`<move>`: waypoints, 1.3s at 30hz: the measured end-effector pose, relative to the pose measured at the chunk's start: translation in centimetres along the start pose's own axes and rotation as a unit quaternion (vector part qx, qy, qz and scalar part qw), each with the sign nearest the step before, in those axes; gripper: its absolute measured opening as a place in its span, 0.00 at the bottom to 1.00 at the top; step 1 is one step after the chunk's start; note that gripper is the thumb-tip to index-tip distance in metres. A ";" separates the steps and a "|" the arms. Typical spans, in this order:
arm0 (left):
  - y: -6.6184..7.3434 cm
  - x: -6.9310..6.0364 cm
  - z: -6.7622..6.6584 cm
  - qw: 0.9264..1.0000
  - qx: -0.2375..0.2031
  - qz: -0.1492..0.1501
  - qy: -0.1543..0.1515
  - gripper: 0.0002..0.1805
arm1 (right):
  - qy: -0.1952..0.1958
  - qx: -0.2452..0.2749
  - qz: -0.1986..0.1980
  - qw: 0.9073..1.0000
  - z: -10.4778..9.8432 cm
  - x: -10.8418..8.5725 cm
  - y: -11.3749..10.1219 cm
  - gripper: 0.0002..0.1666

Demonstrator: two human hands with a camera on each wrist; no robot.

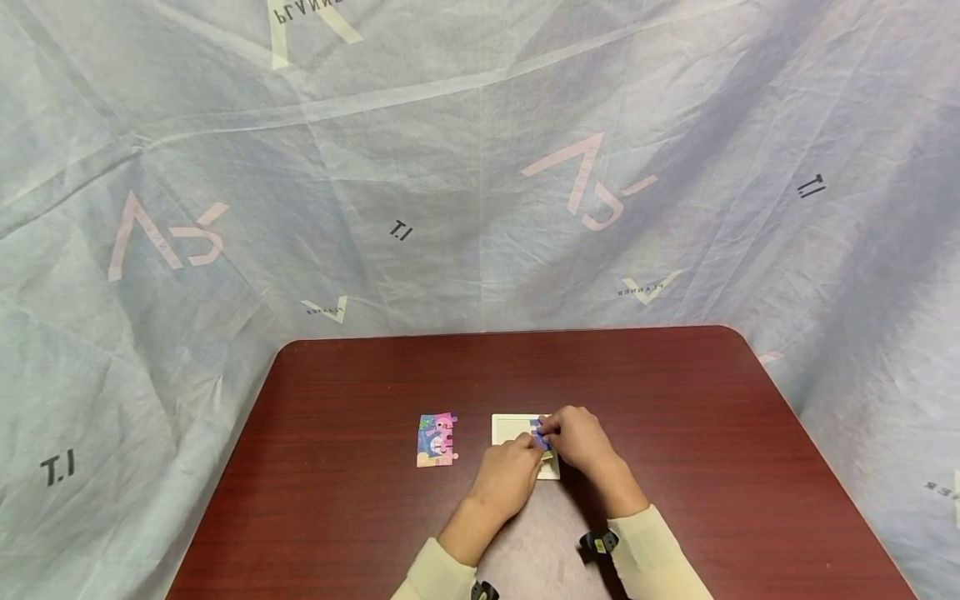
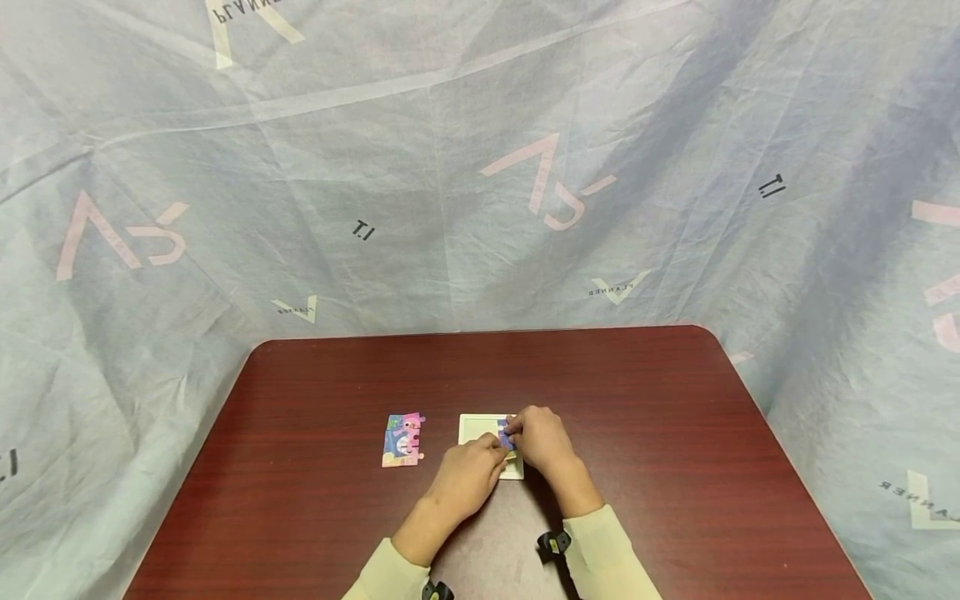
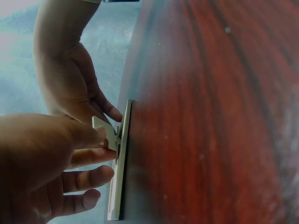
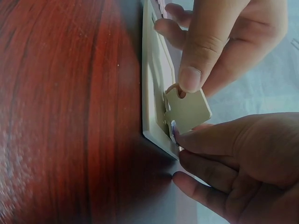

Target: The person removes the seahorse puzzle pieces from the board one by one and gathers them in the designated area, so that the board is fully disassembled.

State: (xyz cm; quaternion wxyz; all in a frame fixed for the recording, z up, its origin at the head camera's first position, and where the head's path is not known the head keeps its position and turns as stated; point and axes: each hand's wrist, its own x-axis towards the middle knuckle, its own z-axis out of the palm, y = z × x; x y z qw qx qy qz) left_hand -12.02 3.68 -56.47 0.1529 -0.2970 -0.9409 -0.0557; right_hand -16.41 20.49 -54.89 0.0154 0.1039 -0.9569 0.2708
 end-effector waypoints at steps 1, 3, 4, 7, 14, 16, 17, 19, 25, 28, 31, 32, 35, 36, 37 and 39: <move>0.0 0.0 0.0 1.000 0.002 0.000 0.000 0.07 | 0.000 -0.001 -0.001 1.000 0.0 0.0 0.0 0.09; 0.0 0.0 -0.1 1.000 0.005 -0.001 0.000 0.07 | 0.001 -0.001 -0.004 1.000 -0.1 0.0 -0.1 0.09; 0.0 0.0 -0.1 1.000 0.007 -0.002 0.000 0.07 | 0.002 -0.003 -0.005 1.000 -0.1 0.0 -0.1 0.08; 0.1 0.0 -0.2 1.000 0.013 -0.006 0.000 0.07 | 0.004 -0.005 -0.005 1.000 -0.1 0.0 -0.2 0.07; -0.1 0.0 -0.1 1.000 0.012 -0.010 0.009 0.06 | 0.000 -0.006 -0.001 1.000 -0.2 0.0 -0.2 0.08; -0.2 0.0 0.0 1.000 0.008 -0.011 0.013 0.05 | 0.000 -0.007 -0.002 1.000 -0.2 0.1 -0.3 0.09; -0.2 0.0 0.0 1.000 0.006 -0.011 0.016 0.05 | 0.000 -0.008 -0.004 1.000 -0.1 0.1 -0.3 0.09; -0.3 0.0 0.1 1.000 0.000 -0.013 0.026 0.04 | 0.001 -0.009 -0.009 1.000 -0.1 0.2 -0.3 0.09; 0.4 -0.2 0.2 0.998 -0.014 -0.010 0.055 0.10 | -0.008 -0.014 0.003 1.000 0.1 -0.3 0.2 0.08; 0.9 -0.2 0.1 0.999 -0.005 -0.004 0.053 0.12 | -0.007 -0.018 0.007 1.000 0.1 -0.7 0.6 0.08; 1.0 -0.2 -0.1 0.999 0.006 -0.006 0.041 0.12 | -0.005 -0.020 0.004 1.000 0.2 -0.6 0.4 0.08; 0.9 -0.2 -0.1 0.999 0.005 -0.007 0.037 0.12 | -0.006 -0.019 0.004 1.000 0.2 -0.5 0.3 0.08; 0.8 -0.2 -0.3 0.999 0.001 -0.013 0.029 0.12 | -0.007 -0.017 0.004 1.000 0.3 -0.3 0.0 0.07; 0.8 -0.2 -0.3 0.999 -0.001 -0.014 0.029 0.12 | -0.005 -0.016 0.003 1.000 0.3 -0.3 -0.1 0.07; 0.8 -0.2 -0.3 0.999 -0.003 -0.016 0.028 0.12 | -0.004 -0.016 0.003 1.000 0.2 -0.2 -0.2 0.07; 0.7 -0.2 -0.3 0.999 -0.008 -0.018 0.028 0.12 | -0.002 -0.016 0.004 1.000 0.1 -0.2 -0.3 0.07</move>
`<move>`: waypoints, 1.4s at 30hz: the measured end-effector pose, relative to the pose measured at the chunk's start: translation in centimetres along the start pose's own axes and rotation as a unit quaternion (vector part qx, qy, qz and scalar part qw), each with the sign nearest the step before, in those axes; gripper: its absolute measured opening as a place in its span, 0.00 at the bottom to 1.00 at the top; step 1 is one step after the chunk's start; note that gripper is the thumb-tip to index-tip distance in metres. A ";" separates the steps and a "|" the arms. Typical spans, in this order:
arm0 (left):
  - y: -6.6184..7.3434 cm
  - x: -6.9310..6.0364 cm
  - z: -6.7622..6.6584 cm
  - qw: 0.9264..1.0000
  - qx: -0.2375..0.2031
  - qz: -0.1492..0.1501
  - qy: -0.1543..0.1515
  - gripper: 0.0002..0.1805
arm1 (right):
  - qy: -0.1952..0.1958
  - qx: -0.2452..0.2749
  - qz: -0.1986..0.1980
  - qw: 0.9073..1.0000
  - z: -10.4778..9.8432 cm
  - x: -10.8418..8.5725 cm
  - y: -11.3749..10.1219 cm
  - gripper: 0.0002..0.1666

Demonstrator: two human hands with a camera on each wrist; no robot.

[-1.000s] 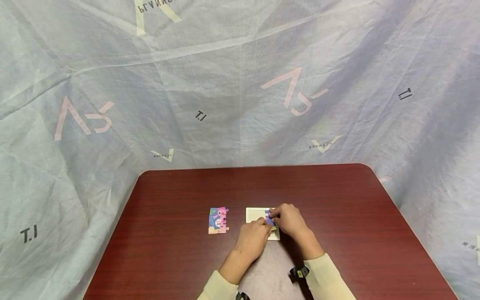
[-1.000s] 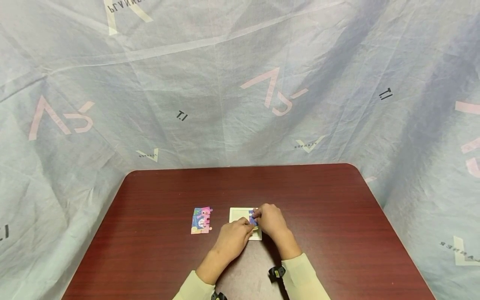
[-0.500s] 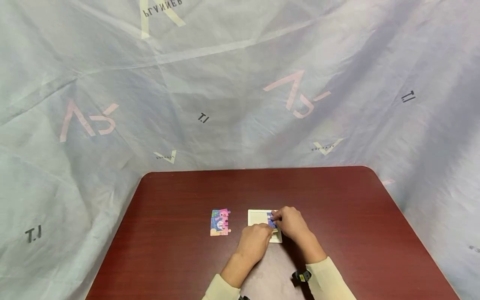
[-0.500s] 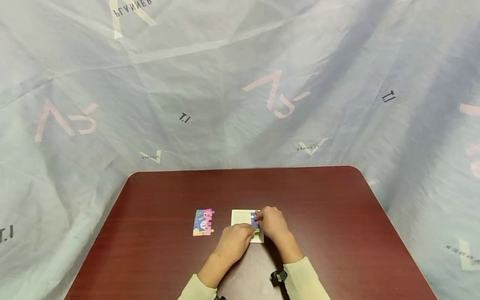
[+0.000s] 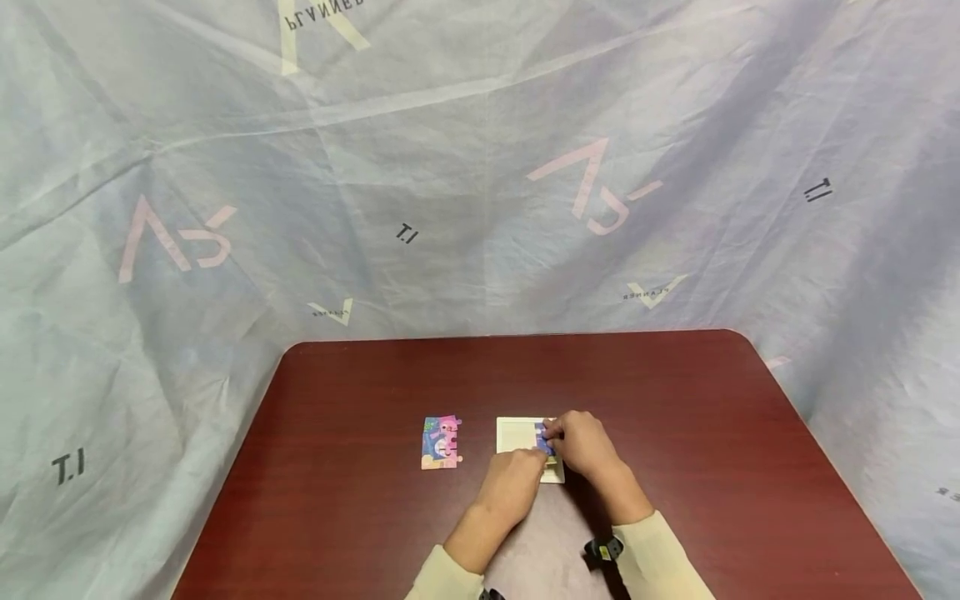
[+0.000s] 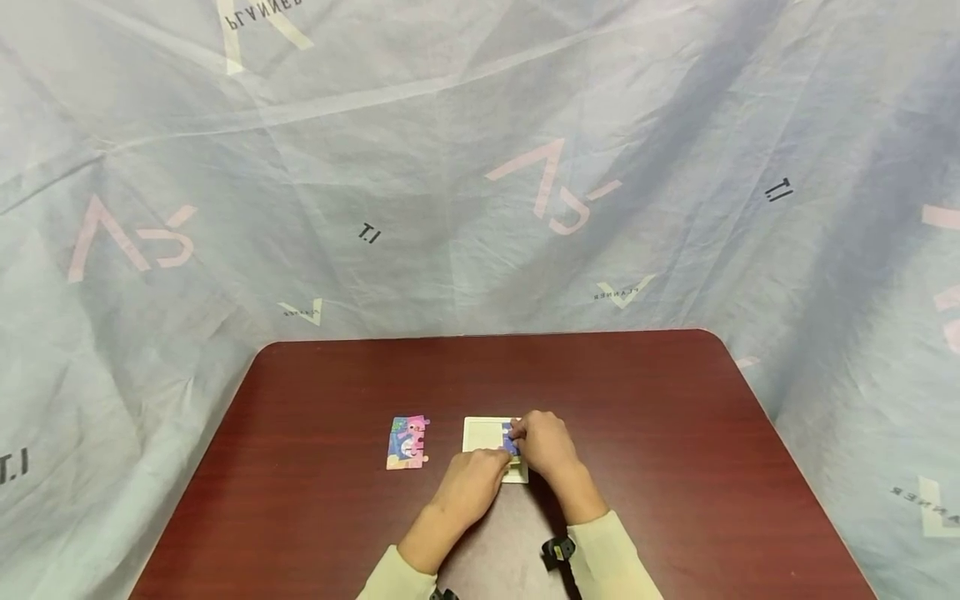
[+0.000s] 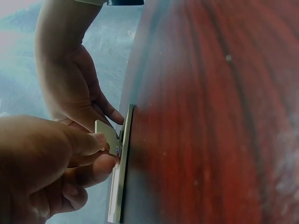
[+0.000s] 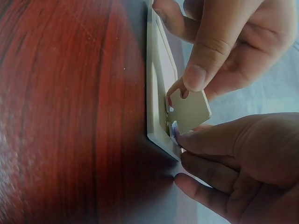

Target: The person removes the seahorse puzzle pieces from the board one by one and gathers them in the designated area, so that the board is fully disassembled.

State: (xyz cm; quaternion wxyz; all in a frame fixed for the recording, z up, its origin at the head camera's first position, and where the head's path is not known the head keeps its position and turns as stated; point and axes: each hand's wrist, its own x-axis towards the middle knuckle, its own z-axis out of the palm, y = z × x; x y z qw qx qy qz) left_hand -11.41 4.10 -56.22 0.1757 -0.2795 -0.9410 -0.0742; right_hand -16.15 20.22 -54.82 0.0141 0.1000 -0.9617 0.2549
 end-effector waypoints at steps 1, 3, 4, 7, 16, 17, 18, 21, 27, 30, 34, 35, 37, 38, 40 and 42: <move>0.0 0.0 0.0 1.000 -0.003 -0.001 -0.001 0.12 | 0.001 -0.001 0.000 1.000 -0.1 0.0 0.0 0.07; 0.0 0.0 -0.1 1.000 -0.010 -0.004 -0.002 0.12 | -0.001 -0.002 0.002 1.000 -0.2 0.0 -0.1 0.07; 0.0 0.0 -0.1 1.000 -0.013 -0.005 -0.002 0.12 | -0.003 -0.003 0.003 1.000 -0.2 0.0 -0.1 0.07; 0.0 0.0 -0.2 1.000 -0.019 -0.007 -0.002 0.12 | -0.005 -0.004 0.003 1.000 -0.2 0.0 -0.1 0.07; -0.1 -0.3 -0.1 0.999 -0.031 -0.025 0.020 0.13 | -0.002 -0.004 0.001 1.000 0.1 0.2 0.1 0.07; -0.2 -0.4 -0.1 0.999 -0.030 -0.028 0.026 0.12 | -0.002 -0.002 0.002 1.000 0.1 0.2 0.1 0.07; -0.3 -0.4 -0.2 0.999 -0.028 -0.031 0.032 0.10 | -0.001 -0.002 0.001 1.000 0.0 0.2 0.1 0.07; -0.5 -0.5 -0.4 0.998 -0.026 -0.040 0.043 0.06 | -0.002 -0.004 0.000 1.000 0.0 0.2 0.1 0.07; -1.1 -0.9 -0.6 0.997 -0.039 -0.044 0.047 0.05 | -0.001 -0.006 0.002 1.000 0.1 0.1 0.1 0.07; -1.3 -1.1 -0.7 0.997 -0.053 -0.045 0.043 0.06 | -0.001 -0.007 0.002 1.000 0.0 0.1 0.2 0.07; -1.5 -1.1 -0.8 0.996 -0.074 -0.050 0.030 0.07 | -0.002 -0.010 0.006 1.000 0.1 0.0 0.3 0.07; -1.5 -1.1 -0.8 0.995 -0.077 -0.051 0.029 0.06 | -0.001 -0.013 0.004 1.000 0.0 0.1 0.3 0.07; -1.7 -1.2 -0.8 0.995 -0.081 -0.054 0.027 0.06 | 0.000 -0.013 0.004 1.000 0.0 0.1 0.2 0.06; -1.7 -1.3 -0.8 0.995 -0.081 -0.055 0.028 0.06 | 0.000 -0.012 0.004 1.000 0.0 0.1 0.2 0.06; -1.8 -1.4 -0.9 0.995 -0.082 -0.055 0.030 0.05 | -0.002 -0.009 0.004 1.000 -0.1 0.1 0.0 0.06; -1.9 -1.5 -1.0 0.995 -0.083 -0.056 0.030 0.05 | -0.005 -0.007 0.005 1.000 -0.2 0.0 -0.1 0.06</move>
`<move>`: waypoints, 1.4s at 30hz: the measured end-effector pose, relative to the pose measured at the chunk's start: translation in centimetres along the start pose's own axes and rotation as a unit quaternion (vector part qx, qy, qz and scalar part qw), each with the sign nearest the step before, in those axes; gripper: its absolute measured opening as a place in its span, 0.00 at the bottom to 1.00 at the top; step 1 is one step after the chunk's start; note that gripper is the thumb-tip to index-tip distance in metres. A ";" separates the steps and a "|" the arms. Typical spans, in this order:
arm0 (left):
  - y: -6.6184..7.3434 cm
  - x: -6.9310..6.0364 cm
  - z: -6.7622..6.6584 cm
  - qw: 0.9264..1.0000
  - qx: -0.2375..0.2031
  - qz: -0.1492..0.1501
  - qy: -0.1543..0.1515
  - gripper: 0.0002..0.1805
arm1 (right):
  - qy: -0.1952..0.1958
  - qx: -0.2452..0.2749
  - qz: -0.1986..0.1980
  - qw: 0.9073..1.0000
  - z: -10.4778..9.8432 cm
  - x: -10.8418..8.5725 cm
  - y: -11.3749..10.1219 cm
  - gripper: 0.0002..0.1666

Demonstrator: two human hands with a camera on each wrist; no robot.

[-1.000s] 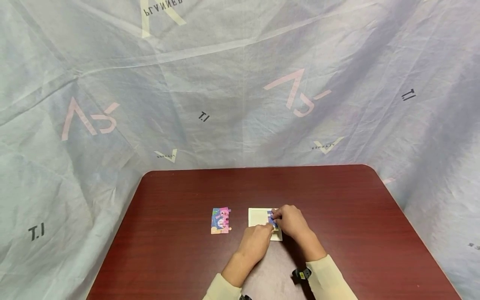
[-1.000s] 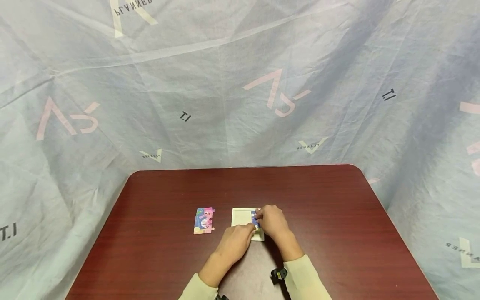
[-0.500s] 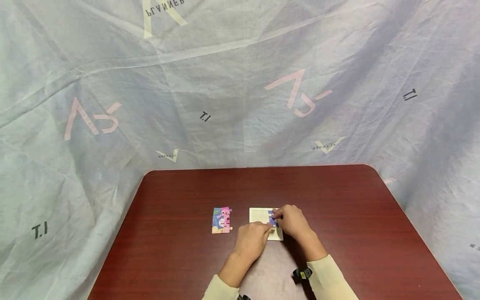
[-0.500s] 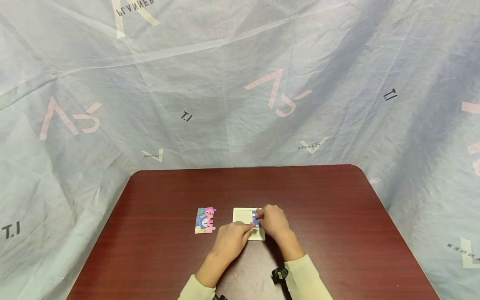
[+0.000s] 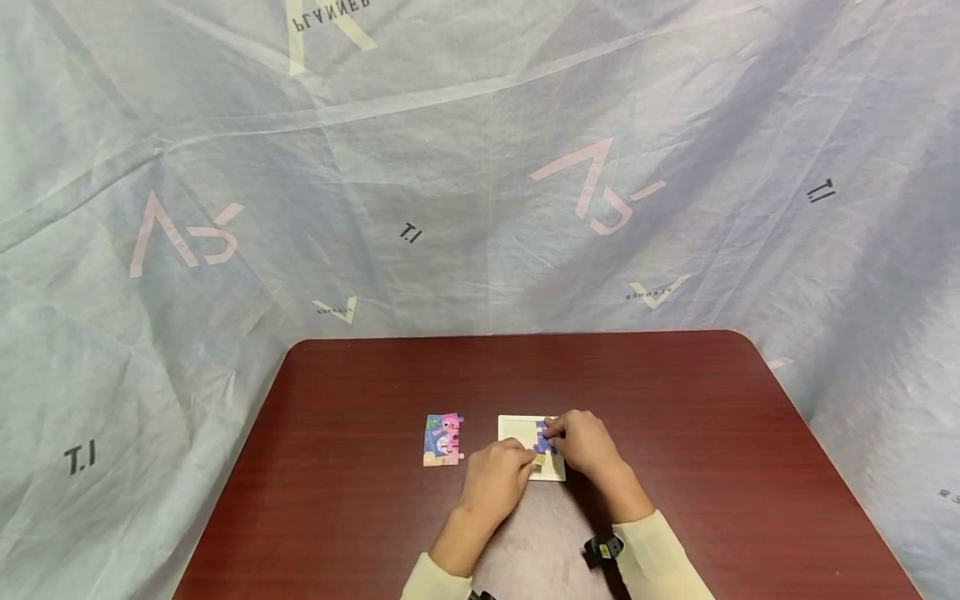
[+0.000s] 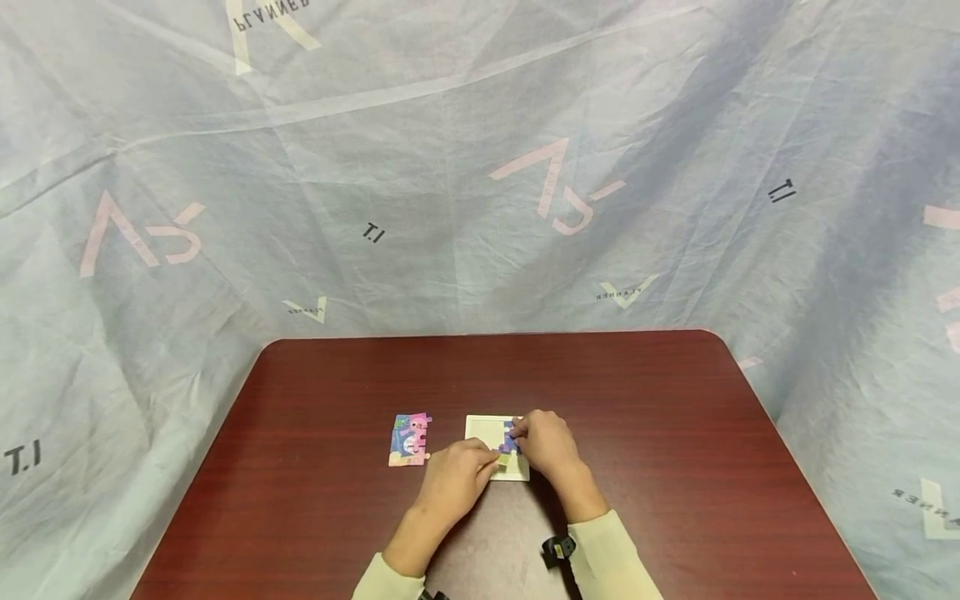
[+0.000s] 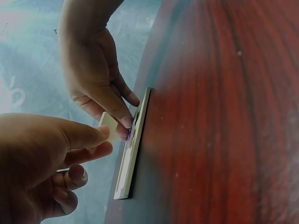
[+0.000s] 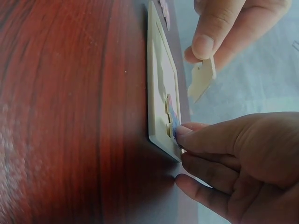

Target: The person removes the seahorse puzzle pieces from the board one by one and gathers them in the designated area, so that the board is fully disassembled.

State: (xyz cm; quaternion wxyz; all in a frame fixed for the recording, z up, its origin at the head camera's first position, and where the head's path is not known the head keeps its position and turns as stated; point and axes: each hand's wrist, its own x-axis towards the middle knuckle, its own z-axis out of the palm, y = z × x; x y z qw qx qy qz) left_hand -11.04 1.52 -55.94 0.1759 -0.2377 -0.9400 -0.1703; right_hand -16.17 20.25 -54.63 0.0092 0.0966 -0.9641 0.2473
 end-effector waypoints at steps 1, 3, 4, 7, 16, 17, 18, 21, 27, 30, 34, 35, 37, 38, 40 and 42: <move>-0.1 -0.1 -0.1 1.000 0.000 -0.001 -0.001 0.05 | -0.001 0.000 -0.002 1.000 0.0 0.0 0.0 0.06; -0.2 -0.2 -0.2 1.000 -0.002 -0.004 -0.004 0.04 | -0.006 0.005 -0.002 1.000 -0.1 -0.1 -0.1 0.06; -0.3 -0.2 -0.3 1.000 -0.002 -0.007 -0.006 0.04 | -0.008 0.006 -0.003 1.000 -0.1 -0.1 -0.2 0.06; -0.6 -0.4 -0.4 1.000 -0.004 -0.016 -0.010 0.04 | -0.016 0.010 -0.006 1.000 -0.1 -0.1 -0.1 0.05; -1.1 -1.1 -0.5 0.999 -0.009 -0.028 0.015 0.03 | -0.011 0.002 -0.011 1.000 0.0 -0.5 -0.3 0.02; -1.1 -1.1 -0.5 0.999 -0.008 -0.029 0.018 0.03 | -0.008 -0.002 -0.011 1.000 0.0 -0.5 -0.3 0.03; -1.1 -1.1 -0.6 0.999 -0.009 -0.030 0.020 0.03 | -0.005 -0.005 -0.011 1.000 0.1 -0.5 -0.4 0.04; -1.1 -1.1 -0.7 0.999 -0.012 -0.037 0.020 0.03 | 0.003 -0.013 -0.014 1.000 0.2 -0.5 -0.5 0.06; -1.3 -1.2 -1.0 0.998 -0.016 -0.058 0.007 0.03 | 0.005 -0.018 -0.010 1.000 0.4 -0.5 -0.5 0.08; -1.4 -1.3 -1.1 0.998 -0.015 -0.062 0.006 0.04 | 0.006 -0.019 -0.009 1.000 0.4 -0.5 -0.5 0.09; -1.6 -1.5 -1.1 0.998 -0.016 -0.066 0.007 0.05 | 0.003 -0.019 -0.007 1.000 0.3 -0.6 -0.5 0.10; -1.6 -1.6 -1.1 0.998 -0.016 -0.067 0.008 0.05 | 0.002 -0.019 -0.006 1.000 0.3 -0.6 -0.5 0.10; -1.7 -1.7 -1.1 0.998 -0.013 -0.068 0.013 0.05 | 0.000 -0.019 -0.006 1.000 0.3 -0.6 -0.5 0.11; -1.7 -1.7 -1.0 0.997 -0.011 -0.069 0.015 0.06 | -0.001 -0.019 -0.005 1.000 0.3 -0.6 -0.5 0.11; -1.8 -1.8 -1.0 0.997 -0.010 -0.070 0.022 0.06 | 0.000 -0.017 -0.005 1.000 0.3 -0.6 -0.6 0.11; -1.9 -1.9 -1.0 0.997 -0.011 -0.073 0.026 0.06 | -0.001 -0.017 -0.003 1.000 0.3 -0.6 -0.5 0.11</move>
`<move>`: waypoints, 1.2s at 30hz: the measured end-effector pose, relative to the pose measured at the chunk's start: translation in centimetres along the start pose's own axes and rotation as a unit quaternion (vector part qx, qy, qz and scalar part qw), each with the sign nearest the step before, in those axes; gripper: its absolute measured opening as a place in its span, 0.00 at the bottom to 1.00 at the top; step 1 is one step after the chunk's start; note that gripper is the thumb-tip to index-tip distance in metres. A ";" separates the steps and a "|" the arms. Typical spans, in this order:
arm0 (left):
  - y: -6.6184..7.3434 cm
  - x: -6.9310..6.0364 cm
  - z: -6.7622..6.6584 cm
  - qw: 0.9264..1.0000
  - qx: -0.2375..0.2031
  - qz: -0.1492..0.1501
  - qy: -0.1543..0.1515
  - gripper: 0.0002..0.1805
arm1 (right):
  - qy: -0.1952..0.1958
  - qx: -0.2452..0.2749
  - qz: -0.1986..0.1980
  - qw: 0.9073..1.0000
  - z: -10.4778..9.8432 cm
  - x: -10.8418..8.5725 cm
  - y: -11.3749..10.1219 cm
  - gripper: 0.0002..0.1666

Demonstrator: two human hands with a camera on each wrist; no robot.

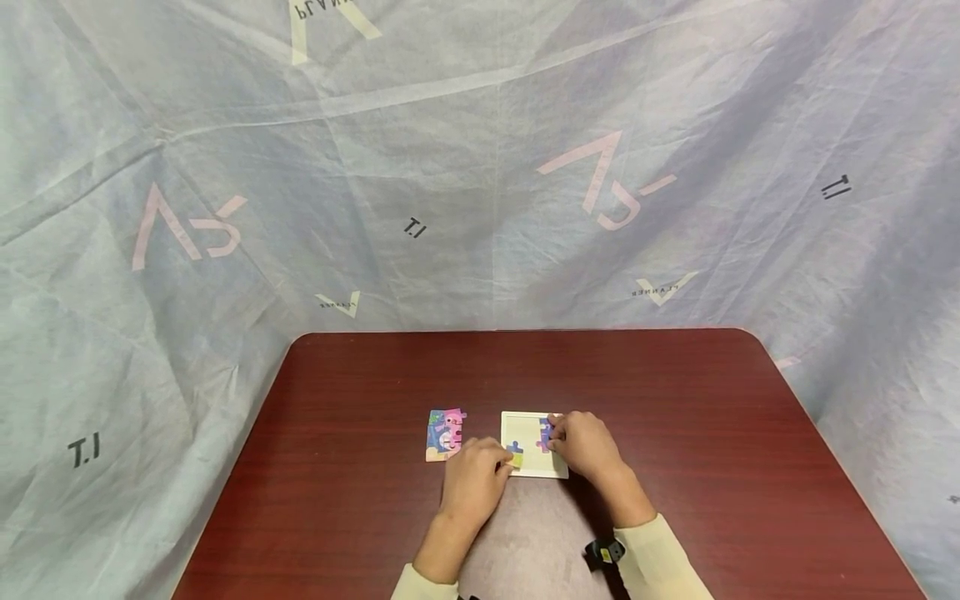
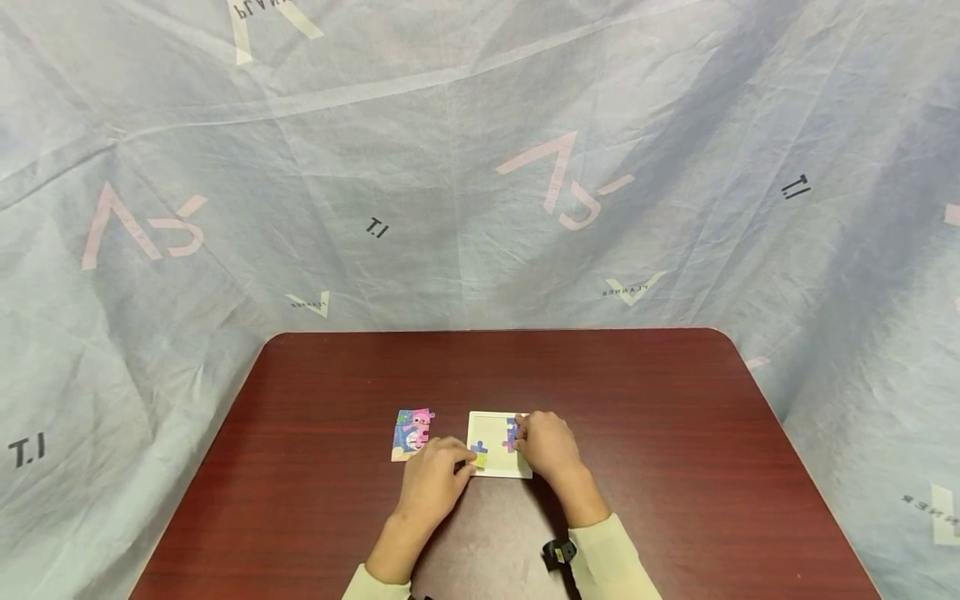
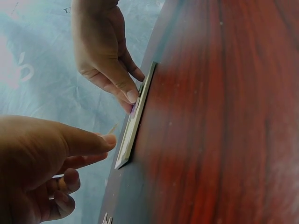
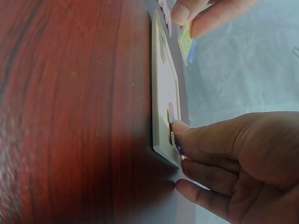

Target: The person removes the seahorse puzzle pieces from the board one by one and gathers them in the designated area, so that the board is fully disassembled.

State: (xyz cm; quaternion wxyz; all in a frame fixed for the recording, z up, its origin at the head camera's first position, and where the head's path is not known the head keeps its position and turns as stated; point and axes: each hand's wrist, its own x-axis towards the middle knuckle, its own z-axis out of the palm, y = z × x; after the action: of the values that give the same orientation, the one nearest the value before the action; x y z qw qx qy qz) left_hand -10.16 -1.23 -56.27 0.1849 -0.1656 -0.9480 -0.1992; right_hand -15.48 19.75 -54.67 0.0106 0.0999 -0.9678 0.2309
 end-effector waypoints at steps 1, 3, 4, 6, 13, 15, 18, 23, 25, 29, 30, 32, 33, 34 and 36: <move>-0.1 0.0 0.0 1.000 -0.001 -0.002 0.002 0.07 | -0.001 0.000 0.000 1.000 0.0 0.0 0.0 0.11; -0.3 -0.1 -0.1 1.000 -0.003 -0.009 0.005 0.07 | -0.002 0.000 0.001 1.000 0.1 0.1 0.0 0.11; -0.4 -0.1 -0.2 1.000 -0.004 -0.012 0.006 0.07 | -0.002 0.000 0.001 1.000 0.1 0.1 0.0 0.11; -0.6 -0.2 -0.3 1.000 -0.007 -0.020 0.009 0.07 | -0.002 0.001 0.002 1.000 0.1 0.2 -0.1 0.11; -1.3 -0.3 -0.8 0.998 -0.016 -0.043 0.036 0.08 | -0.001 0.009 0.004 1.000 0.4 0.4 0.0 0.13; -1.5 -0.3 -0.9 0.998 -0.019 -0.046 0.044 0.09 | 0.002 0.009 0.001 1.000 0.5 0.4 0.0 0.13; -1.7 -0.2 -1.1 0.997 -0.026 -0.053 0.047 0.09 | 0.002 0.010 -0.001 1.000 0.4 0.5 -0.1 0.14; -2.0 -0.1 -1.5 0.996 -0.038 -0.068 0.038 0.08 | 0.001 0.009 -0.004 1.000 0.4 0.7 -0.3 0.13; -2.1 -0.2 -1.5 0.996 -0.036 -0.070 0.039 0.07 | 0.000 0.010 -0.006 1.000 0.4 0.7 -0.3 0.13; -2.4 -0.4 -1.6 0.996 -0.031 -0.070 0.041 0.08 | -0.010 0.015 -0.003 1.000 0.2 0.3 -0.3 0.13; -2.4 -0.5 -1.6 0.996 -0.030 -0.072 0.040 0.09 | -0.012 0.014 -0.003 1.000 0.1 0.2 -0.3 0.14; -2.6 -0.6 -1.5 0.996 -0.030 -0.075 0.040 0.11 | -0.013 0.012 -0.003 1.000 0.0 0.0 -0.1 0.14; -2.7 -0.6 -1.5 0.996 -0.029 -0.076 0.043 0.13 | -0.011 0.013 -0.004 1.000 -0.1 0.0 -0.1 0.14; -2.8 -0.7 -1.5 0.995 -0.029 -0.080 0.044 0.15 | -0.011 0.012 -0.004 1.000 -0.1 -0.1 0.0 0.14; -3.1 -0.6 -1.6 0.995 -0.031 -0.088 0.047 0.21 | -0.011 0.010 -0.005 1.000 -0.1 0.0 0.0 0.13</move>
State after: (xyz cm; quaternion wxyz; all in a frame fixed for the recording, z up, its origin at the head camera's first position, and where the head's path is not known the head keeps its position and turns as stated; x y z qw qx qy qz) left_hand -10.35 -4.75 -56.15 0.2058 -0.0774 -0.9426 -0.2513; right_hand -15.49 19.79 -54.63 0.0005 0.1077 -0.9649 0.2394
